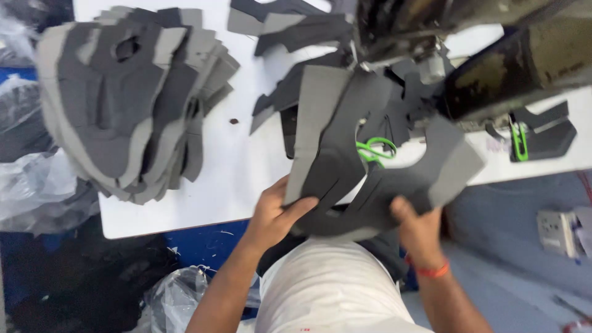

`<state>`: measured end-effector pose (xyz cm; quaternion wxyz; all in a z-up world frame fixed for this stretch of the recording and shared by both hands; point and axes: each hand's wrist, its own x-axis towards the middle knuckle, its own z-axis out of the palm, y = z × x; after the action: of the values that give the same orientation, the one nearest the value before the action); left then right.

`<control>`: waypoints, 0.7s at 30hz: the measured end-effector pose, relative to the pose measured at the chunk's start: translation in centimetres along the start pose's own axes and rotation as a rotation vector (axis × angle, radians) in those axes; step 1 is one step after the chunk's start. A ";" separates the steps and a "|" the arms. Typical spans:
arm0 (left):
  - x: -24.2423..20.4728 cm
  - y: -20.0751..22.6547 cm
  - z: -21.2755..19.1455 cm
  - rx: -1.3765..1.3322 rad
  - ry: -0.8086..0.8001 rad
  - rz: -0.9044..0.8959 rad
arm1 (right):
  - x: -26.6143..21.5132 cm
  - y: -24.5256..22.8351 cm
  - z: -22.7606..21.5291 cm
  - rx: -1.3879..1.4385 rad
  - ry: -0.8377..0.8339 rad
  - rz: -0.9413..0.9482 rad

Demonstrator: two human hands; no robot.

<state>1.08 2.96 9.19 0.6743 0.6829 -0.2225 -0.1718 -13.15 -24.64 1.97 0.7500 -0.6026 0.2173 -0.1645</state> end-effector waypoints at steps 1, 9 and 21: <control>0.7 -1.0 1.3 -0.007 -0.017 -0.004 | 0.8 0.0 -2.2 -0.003 0.018 0.002; 2.9 -4.0 8.1 -0.188 0.010 -0.173 | 2.1 -8.5 -2.6 -0.460 0.382 -0.340; 1.7 -4.6 7.8 -0.255 -0.109 -0.305 | 1.0 -7.2 6.2 -0.537 -0.246 -0.216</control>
<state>-1.33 -4.53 4.46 0.7084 0.6075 -0.1293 -0.3352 -8.90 -21.58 9.97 0.5628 -0.8142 0.0954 -0.1059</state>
